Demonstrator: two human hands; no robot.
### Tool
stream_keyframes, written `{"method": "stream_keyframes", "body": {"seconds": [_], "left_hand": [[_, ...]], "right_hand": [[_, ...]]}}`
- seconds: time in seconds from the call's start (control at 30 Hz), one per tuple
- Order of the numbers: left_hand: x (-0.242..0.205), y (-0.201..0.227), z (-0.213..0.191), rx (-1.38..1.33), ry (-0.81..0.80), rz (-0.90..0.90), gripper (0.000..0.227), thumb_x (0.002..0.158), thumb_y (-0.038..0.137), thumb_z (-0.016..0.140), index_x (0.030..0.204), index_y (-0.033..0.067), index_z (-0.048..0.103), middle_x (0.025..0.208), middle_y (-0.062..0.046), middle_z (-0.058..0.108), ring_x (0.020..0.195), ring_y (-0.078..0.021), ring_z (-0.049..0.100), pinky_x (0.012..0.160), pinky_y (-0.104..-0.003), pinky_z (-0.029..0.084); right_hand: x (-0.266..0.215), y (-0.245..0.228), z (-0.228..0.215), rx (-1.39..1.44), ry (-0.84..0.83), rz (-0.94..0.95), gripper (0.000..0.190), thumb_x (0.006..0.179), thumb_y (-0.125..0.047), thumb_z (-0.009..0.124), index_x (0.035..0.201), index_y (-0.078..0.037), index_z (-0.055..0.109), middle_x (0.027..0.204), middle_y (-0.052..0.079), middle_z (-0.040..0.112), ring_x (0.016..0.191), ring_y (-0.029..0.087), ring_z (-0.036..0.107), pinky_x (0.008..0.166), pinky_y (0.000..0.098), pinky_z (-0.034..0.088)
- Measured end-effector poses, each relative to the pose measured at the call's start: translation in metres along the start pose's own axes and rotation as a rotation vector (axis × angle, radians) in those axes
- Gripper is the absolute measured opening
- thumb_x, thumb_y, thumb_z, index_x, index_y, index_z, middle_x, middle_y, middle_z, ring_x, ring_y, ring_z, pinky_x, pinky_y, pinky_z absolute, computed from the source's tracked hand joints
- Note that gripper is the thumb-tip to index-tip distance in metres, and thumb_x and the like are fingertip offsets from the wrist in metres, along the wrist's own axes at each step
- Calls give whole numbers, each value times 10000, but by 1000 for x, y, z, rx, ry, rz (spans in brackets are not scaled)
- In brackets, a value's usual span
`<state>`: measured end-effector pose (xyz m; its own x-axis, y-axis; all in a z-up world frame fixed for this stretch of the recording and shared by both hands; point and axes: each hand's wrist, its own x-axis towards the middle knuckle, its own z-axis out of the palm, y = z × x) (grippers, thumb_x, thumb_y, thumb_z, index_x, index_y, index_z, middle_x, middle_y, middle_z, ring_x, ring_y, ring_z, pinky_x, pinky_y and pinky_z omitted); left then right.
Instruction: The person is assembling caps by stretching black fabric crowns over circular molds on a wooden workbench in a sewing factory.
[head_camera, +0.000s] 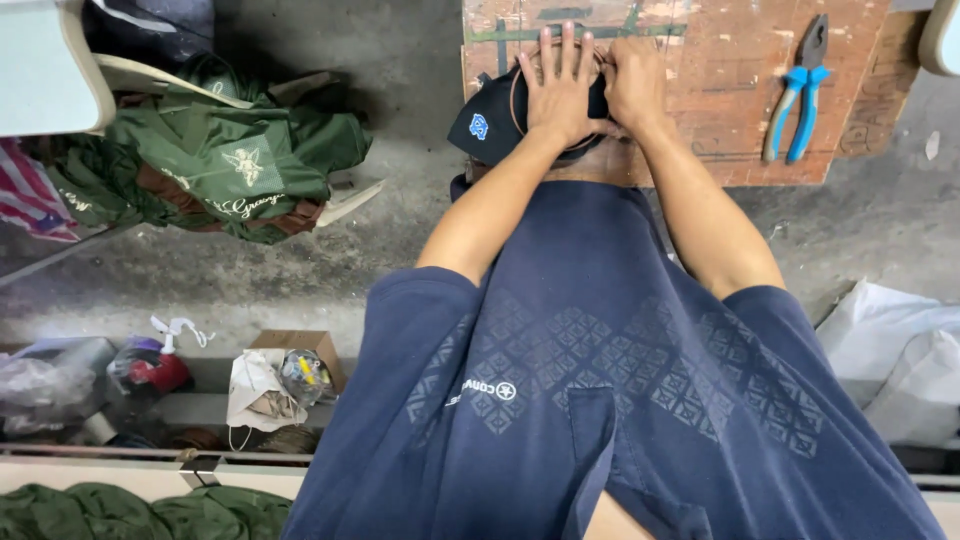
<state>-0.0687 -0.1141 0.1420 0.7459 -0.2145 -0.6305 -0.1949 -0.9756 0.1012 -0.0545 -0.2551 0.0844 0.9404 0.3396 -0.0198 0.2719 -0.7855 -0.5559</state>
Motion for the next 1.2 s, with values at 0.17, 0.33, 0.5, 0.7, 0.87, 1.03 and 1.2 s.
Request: {"method": "stream_keyframes", "body": {"seconds": [0.17, 0.33, 0.5, 0.7, 0.87, 1.03, 1.2], "left_hand": [[13, -2, 0, -16, 31, -51, 1284, 727, 809, 737, 1516, 118, -4, 1572, -160, -37, 1418, -441, -48, 1085, -685, 29], [2, -5, 1, -204, -40, -29, 1091, 793, 528, 680, 1524, 118, -19, 1563, -171, -112, 1407, -448, -141, 1065, -709, -83], [39, -33, 12, -304, -3, 62, 1086, 751, 428, 841, 1510, 98, 136, 1557, -213, 59, 1410, -482, -7, 1058, -754, 60], [52, -109, 7, -309, 74, -96, 411, 780, 491, 606, 999, 155, 696, 996, -115, 693, 942, -336, 655, 760, -519, 512], [47, -124, 36, -401, 247, 217, 225, 916, 186, 469, 984, 171, 683, 949, -164, 690, 880, -440, 606, 703, -545, 445], [41, -129, 53, -585, 511, 336, 218, 870, 150, 491, 986, 125, 674, 895, -160, 699, 798, -419, 598, 647, -493, 431], [45, -127, 65, -619, 504, 435, 231, 828, 116, 570, 1016, 152, 698, 1001, -158, 700, 901, -399, 633, 799, -470, 441]], "right_hand": [[7, -26, -12, 63, 183, -154, 259, 908, -25, 507, 1098, -81, 675, 865, 172, 673, 767, 364, 601, 679, 421, 428], [-10, -2, 15, 24, 237, -140, 62, 844, -7, 618, 885, -42, 649, 748, 157, 594, 728, 356, 577, 691, 424, 446], [19, -9, 13, -237, 86, 73, 384, 734, -207, 797, 979, -53, 544, 932, 168, 549, 814, 377, 603, 720, 454, 493], [44, -101, -2, -262, -476, -48, 1063, 766, -694, 568, 1478, 5, 200, 1531, 236, 147, 1398, 429, 96, 1086, 611, 102], [48, -130, -6, -390, -634, 115, 1079, 834, -690, 523, 1513, -21, 16, 1547, 185, -51, 1397, 417, -65, 1116, 625, 66], [51, -136, -6, -345, -644, 164, 1090, 831, -673, 544, 1520, -19, 10, 1545, 180, -79, 1389, 397, -113, 1121, 625, 20], [44, -103, 8, -288, -616, 162, 1146, 742, -647, 627, 1509, 5, 79, 1536, 225, -32, 1384, 451, -59, 1085, 669, 48]]}}
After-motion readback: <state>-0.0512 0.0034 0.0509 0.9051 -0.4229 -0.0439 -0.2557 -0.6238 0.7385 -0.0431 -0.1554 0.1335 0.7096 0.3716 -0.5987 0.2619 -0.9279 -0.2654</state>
